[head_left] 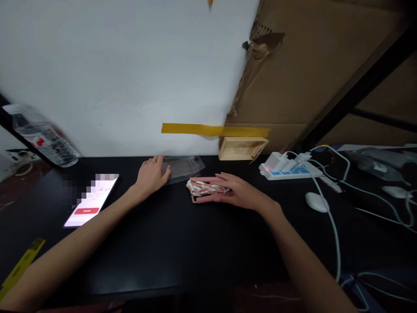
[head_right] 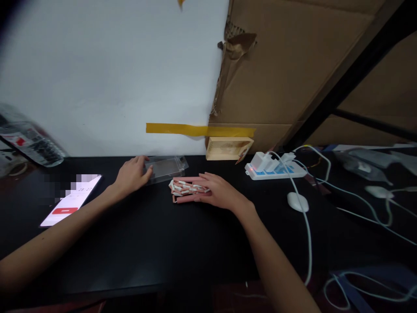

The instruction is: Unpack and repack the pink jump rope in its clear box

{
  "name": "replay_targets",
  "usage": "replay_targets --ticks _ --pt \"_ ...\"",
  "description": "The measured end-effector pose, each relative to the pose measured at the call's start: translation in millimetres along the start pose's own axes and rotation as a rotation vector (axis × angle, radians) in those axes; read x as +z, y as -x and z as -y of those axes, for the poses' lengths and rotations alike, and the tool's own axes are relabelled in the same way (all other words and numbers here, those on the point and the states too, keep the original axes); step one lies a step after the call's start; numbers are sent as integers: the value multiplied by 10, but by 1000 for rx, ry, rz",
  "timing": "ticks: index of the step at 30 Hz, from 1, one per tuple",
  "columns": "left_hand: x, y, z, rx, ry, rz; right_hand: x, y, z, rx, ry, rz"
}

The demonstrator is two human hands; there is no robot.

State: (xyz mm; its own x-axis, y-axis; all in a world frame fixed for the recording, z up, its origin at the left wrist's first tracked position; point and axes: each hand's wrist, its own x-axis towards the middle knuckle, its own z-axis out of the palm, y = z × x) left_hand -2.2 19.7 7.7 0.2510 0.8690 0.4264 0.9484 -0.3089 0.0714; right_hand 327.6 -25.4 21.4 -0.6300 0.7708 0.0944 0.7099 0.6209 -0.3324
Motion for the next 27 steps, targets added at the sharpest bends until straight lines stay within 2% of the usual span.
replay_targets --ticks 4,9,14,18,27 --pt "155 27 60 59 85 15 9 2 -3 -19 12 -47" --pt "321 27 212 149 139 138 233 -94 25 9 103 -87" --pt "254 -46 403 175 112 283 327 -103 -28 48 159 -77" --pt "144 -98 482 160 79 339 328 -90 -20 95 209 -87" --pt "105 -39 257 36 -59 316 478 -85 286 30 304 -142"
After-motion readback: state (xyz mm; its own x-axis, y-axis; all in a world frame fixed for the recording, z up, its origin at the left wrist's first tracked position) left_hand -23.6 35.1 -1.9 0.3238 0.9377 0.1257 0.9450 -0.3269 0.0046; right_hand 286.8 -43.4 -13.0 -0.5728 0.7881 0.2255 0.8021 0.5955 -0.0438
